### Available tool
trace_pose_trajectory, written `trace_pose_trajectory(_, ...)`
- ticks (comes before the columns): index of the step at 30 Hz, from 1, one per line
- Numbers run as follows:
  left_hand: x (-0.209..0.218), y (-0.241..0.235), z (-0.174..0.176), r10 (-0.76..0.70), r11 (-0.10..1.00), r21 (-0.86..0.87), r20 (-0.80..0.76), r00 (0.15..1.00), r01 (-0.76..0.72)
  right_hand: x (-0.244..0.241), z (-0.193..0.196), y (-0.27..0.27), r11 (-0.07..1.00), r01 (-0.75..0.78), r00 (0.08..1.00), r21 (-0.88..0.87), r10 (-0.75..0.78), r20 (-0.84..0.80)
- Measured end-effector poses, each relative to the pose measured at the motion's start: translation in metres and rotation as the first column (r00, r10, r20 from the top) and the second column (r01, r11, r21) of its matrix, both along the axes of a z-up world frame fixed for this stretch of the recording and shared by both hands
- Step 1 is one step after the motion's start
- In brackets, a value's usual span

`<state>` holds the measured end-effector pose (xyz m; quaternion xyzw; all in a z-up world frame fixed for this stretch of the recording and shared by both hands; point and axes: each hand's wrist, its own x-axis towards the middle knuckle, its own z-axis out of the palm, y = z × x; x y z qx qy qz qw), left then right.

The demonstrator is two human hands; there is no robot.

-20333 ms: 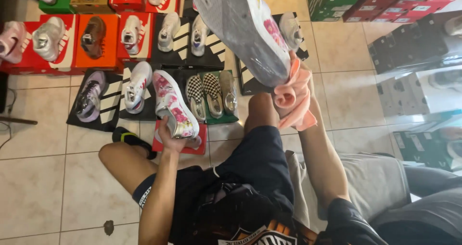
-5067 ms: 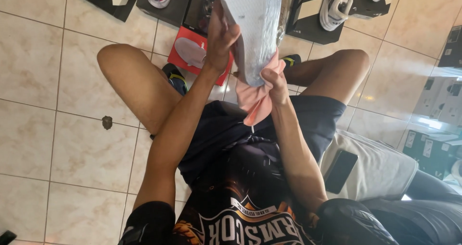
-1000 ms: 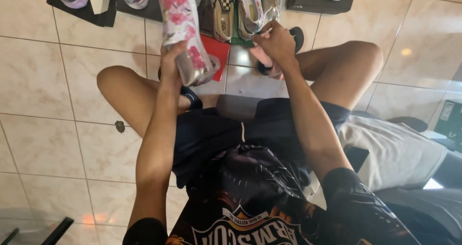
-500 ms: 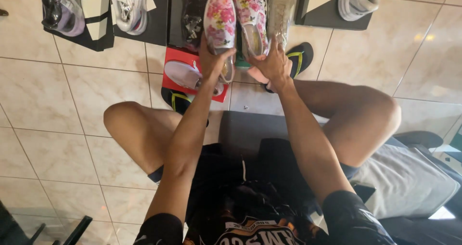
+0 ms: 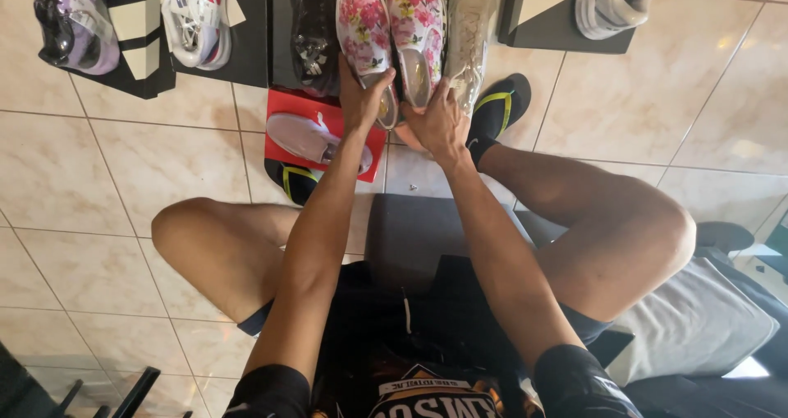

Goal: Cleaning various shoes using a cloth to wipe off dust or debris

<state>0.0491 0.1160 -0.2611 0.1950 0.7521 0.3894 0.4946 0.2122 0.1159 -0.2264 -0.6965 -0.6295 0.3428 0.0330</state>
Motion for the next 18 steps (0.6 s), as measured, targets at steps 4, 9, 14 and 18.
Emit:
trace_pose_trajectory(4,-0.009,0.003,0.015,-0.123,0.992,-0.027,-0.086,0.989,0.121,0.001,-0.014,-0.001,0.997,0.052,0.992,-0.064,-0.059,-0.109)
trace_pose_trajectory(9,-0.012,-0.003,-0.001,-0.207,0.978,-0.052,-0.168,0.964,0.201,0.011,-0.001,0.004,0.988,0.098,0.979,-0.123,-0.118,-0.167)
trace_pose_trajectory(14,-0.007,-0.021,0.002,-0.083,0.986,0.102,-0.401,0.912,0.135,0.015,0.049,0.003,0.981,0.101,0.976,-0.166,-0.130,-0.172)
trace_pose_trajectory(18,0.005,-0.034,0.040,0.024,0.947,0.301,-0.425,0.905,0.116,0.016,0.082,-0.005,0.982,0.097,0.977,-0.164,-0.125,-0.173)
